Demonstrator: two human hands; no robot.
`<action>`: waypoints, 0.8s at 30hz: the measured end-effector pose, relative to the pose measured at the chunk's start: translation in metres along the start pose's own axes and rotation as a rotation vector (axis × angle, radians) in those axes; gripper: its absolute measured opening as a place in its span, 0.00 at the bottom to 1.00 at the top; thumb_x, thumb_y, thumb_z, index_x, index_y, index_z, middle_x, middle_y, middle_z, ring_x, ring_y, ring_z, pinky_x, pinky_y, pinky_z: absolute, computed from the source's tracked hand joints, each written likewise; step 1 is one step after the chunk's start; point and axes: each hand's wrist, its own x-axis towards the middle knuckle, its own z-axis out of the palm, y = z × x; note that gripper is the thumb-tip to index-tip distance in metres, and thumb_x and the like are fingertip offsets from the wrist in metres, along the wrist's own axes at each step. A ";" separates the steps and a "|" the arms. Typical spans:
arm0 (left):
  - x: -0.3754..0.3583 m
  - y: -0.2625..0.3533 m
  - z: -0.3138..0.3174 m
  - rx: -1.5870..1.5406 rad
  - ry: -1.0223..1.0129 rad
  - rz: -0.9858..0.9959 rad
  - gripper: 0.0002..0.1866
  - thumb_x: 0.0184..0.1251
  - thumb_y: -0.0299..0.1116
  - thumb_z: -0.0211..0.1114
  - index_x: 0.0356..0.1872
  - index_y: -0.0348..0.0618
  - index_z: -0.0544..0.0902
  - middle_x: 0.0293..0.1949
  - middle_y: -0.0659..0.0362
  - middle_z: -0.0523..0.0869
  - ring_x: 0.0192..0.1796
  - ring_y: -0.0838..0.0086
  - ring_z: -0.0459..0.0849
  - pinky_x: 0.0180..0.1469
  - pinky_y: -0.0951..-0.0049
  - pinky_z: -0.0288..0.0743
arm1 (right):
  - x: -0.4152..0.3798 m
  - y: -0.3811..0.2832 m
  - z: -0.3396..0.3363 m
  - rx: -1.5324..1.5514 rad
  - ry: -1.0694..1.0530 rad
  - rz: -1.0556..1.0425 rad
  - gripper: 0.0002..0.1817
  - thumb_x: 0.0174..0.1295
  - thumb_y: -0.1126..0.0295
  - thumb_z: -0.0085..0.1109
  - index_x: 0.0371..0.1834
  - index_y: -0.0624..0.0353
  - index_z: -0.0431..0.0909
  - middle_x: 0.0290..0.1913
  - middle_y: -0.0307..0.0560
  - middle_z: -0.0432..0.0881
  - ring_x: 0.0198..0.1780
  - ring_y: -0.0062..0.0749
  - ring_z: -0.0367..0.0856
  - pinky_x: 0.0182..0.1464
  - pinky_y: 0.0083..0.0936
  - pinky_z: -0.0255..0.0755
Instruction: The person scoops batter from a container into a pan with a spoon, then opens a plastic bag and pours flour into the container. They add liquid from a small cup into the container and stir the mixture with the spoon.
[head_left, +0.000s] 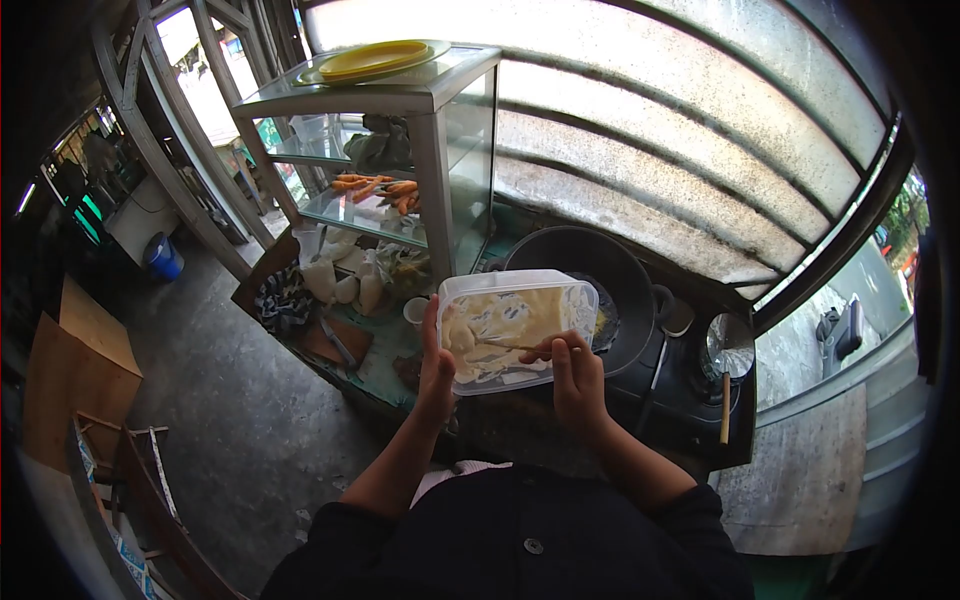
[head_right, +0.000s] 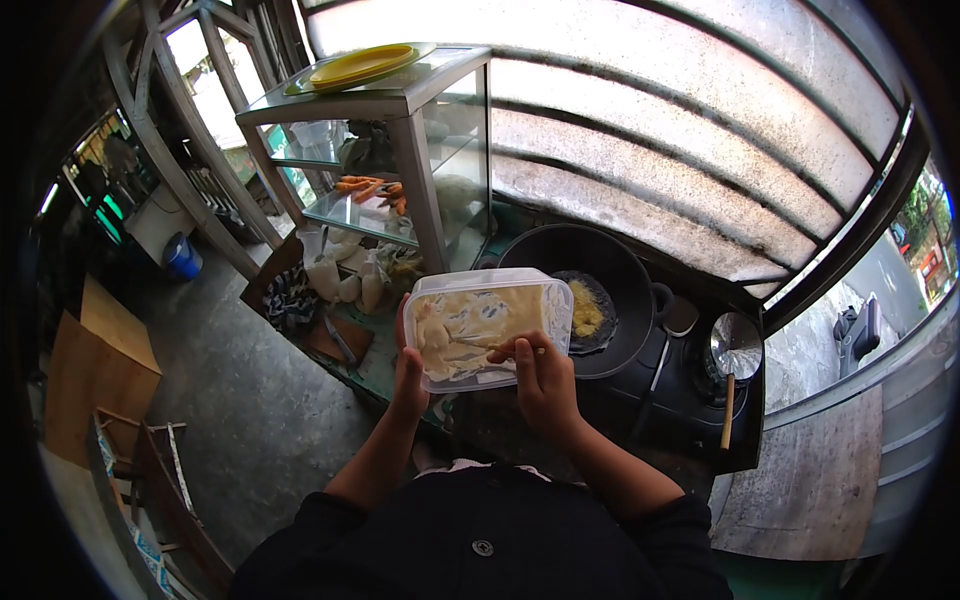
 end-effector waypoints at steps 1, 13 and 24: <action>0.000 -0.002 -0.002 0.002 0.011 -0.001 0.55 0.65 0.72 0.48 0.78 0.41 0.41 0.76 0.47 0.51 0.77 0.58 0.53 0.76 0.59 0.45 | 0.001 -0.001 -0.001 0.011 0.025 -0.049 0.13 0.77 0.66 0.43 0.41 0.64 0.74 0.34 0.52 0.87 0.42 0.31 0.87 0.48 0.27 0.77; -0.008 -0.050 -0.035 -0.305 0.065 -0.101 0.42 0.74 0.65 0.41 0.76 0.42 0.54 0.72 0.54 0.65 0.72 0.65 0.66 0.73 0.62 0.59 | 0.020 -0.022 -0.042 -0.534 -0.193 -0.644 0.08 0.56 0.79 0.61 0.39 0.59 0.78 0.34 0.47 0.84 0.39 0.42 0.84 0.45 0.36 0.74; 0.010 0.003 -0.012 -0.098 0.040 -0.005 0.52 0.68 0.70 0.48 0.78 0.43 0.42 0.76 0.49 0.51 0.77 0.60 0.53 0.76 0.59 0.48 | 0.028 -0.040 -0.060 -0.635 -0.088 -0.760 0.09 0.55 0.76 0.65 0.39 0.57 0.79 0.36 0.42 0.85 0.40 0.38 0.84 0.46 0.35 0.74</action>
